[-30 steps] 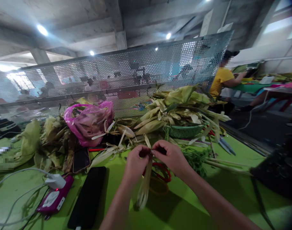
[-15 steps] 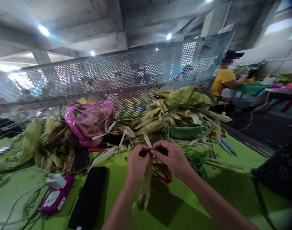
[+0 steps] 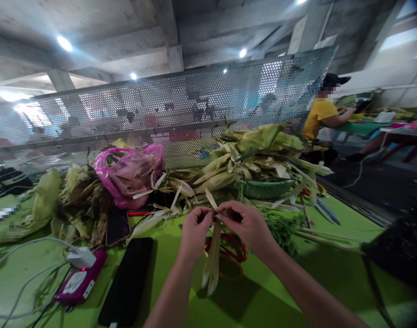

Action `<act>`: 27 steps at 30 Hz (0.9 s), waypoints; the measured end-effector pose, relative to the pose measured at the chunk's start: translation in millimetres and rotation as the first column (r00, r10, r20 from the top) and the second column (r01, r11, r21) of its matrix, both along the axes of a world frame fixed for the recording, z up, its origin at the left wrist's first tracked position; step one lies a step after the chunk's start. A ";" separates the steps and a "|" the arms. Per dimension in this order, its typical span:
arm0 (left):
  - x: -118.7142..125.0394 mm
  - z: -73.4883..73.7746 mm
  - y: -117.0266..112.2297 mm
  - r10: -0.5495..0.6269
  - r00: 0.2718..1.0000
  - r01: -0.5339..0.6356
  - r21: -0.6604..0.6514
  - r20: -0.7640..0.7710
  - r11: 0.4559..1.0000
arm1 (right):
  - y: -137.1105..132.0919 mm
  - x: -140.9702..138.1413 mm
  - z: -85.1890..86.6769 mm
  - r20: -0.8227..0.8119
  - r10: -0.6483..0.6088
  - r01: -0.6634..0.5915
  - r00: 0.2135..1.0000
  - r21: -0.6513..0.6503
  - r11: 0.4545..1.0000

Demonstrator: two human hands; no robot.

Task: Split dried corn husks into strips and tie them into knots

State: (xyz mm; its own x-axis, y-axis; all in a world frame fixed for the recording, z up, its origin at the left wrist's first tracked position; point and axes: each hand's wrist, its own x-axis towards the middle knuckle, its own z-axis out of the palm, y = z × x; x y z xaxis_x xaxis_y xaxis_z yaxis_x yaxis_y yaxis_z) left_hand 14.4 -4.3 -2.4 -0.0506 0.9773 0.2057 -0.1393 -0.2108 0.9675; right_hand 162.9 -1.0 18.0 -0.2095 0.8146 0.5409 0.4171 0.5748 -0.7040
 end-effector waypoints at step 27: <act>2.7 2.1 -6.7 0.262 0.894 -0.137 0.333 -0.364 0.933 | -1.3 -0.9 1.8 -0.004 -0.001 0.000 1.000 -0.196 0.981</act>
